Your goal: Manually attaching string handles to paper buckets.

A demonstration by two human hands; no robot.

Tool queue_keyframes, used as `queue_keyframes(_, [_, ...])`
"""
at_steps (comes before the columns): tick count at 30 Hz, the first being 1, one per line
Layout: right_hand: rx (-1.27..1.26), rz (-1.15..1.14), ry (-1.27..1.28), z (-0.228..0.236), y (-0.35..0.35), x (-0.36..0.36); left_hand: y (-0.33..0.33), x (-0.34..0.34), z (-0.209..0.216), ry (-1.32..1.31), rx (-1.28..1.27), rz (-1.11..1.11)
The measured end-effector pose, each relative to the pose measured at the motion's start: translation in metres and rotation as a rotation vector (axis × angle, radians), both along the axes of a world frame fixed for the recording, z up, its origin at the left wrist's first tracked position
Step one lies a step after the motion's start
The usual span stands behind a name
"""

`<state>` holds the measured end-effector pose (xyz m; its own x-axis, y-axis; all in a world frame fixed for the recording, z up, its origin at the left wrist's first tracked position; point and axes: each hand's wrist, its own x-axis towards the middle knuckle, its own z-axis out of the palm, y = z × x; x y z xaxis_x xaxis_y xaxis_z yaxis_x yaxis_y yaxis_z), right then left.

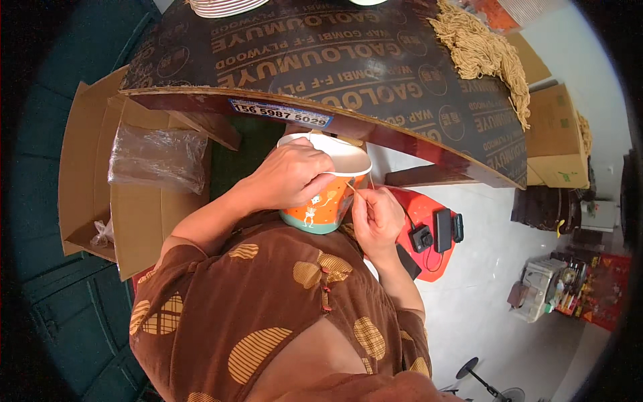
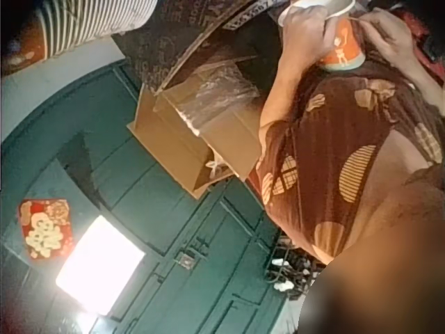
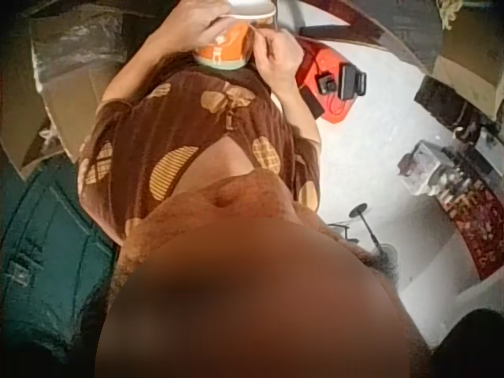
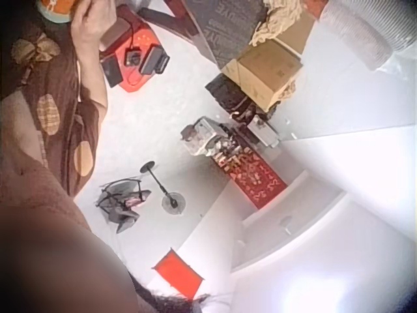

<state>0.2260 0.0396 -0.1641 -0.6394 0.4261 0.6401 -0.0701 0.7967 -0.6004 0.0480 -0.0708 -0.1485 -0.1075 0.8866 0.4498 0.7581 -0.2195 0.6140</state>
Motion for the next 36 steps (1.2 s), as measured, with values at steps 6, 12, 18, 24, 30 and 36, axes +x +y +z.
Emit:
queue_keyframes(6, [0.028,0.015,-0.054,-0.006,0.005,-0.003,0.003,0.001,0.001,0.027,0.028,-0.015])
queue_keyframes(12, [0.041,0.014,-0.08,-0.01,0.011,-0.011,0.007,0.005,-0.003,0.101,0.064,-0.014])
queue_keyframes(18, [-0.053,0.04,-0.101,-0.022,0.011,0.0,0.002,0.019,-0.012,0.16,0.101,0.013])
queue_keyframes(24, [0.063,0.152,-0.148,-0.015,0.02,0.008,-0.006,0.027,-0.006,0.103,0.051,-0.033])
queue_keyframes(30, [0.061,0.197,-0.174,-0.017,0.023,0.011,0.009,0.006,0.021,-0.294,-0.551,-0.089])
queue_keyframes(36, [0.082,0.188,-0.169,-0.015,0.025,0.008,0.05,-0.02,-0.004,-0.346,-0.586,-0.647])
